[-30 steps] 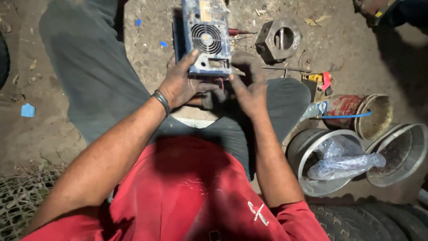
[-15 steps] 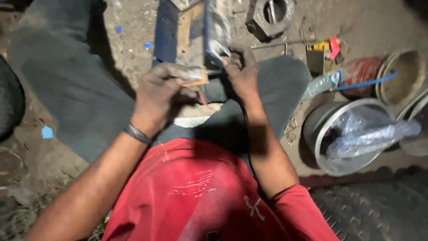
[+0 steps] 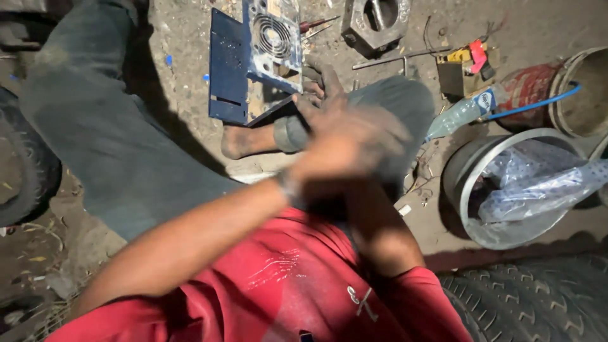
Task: The person sits on the ground and uses a screwdriver to remove screws from a blue metal electronics casing. They open the casing, inspect the internal components and wires, and then use pliers to adjust or remove parts inside. The person continues to manipulate the casing and internal components throughout the clip.
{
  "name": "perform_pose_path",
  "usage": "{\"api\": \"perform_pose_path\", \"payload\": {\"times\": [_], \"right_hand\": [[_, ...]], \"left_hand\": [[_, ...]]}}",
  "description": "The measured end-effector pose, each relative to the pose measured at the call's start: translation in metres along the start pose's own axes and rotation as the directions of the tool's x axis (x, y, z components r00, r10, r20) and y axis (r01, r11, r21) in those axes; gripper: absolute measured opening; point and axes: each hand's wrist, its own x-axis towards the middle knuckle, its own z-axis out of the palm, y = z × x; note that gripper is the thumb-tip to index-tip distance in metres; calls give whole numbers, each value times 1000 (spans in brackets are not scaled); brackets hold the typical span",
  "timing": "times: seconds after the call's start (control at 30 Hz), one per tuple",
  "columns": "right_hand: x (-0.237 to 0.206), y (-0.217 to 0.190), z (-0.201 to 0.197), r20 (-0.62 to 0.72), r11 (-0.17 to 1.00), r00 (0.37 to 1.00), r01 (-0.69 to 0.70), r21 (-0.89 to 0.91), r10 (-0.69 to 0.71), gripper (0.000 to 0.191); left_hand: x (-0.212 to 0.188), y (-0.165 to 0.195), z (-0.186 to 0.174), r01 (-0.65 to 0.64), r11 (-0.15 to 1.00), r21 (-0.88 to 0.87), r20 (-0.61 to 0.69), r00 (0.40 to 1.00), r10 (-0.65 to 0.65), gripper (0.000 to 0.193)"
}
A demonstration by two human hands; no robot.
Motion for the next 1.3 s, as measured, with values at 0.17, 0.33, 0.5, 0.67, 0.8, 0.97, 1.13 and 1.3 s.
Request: {"api": "perform_pose_path", "payload": {"times": [0.17, 0.33, 0.5, 0.67, 0.8, 0.97, 1.13, 1.3], "right_hand": [[2, -5, 2, -3, 997, 1000, -26, 71, 27, 75], [5, -1, 9, -87, 845, 991, 44, -532, -106, 98], [13, 30, -5, -174, 745, 974, -11, -667, -142, 72], [15, 52, -17, -229, 842, 973, -145, -520, 27, 48], [12, 52, -21, -284, 832, 958, -182, -524, 32, 41], [-15, 20, -63, -375, 755, 927, -262, -600, 24, 36], [6, -9, -92, -219, 713, 973, -200, -673, 66, 47], [22, 0, -73, -253, 556, 931, -361, -749, 264, 54]], "left_hand": [[-66, -46, -157, 412, 896, 167, -518, 810, -276, 8], [-118, -143, -190, 897, 371, 240, -495, 442, -748, 46], [-141, -197, -145, 921, 319, 222, -139, 353, -925, 56], [-138, -194, -146, 838, 539, 83, -232, 542, -808, 49], [-120, -168, -155, 812, 577, -88, -226, 547, -806, 45], [-96, -114, -167, 610, 792, 20, -350, 746, -566, 38], [-66, -107, -176, 753, 656, 49, -294, 639, -711, 34], [-88, -124, -155, 858, 514, -4, -129, 510, -851, 33]]}}
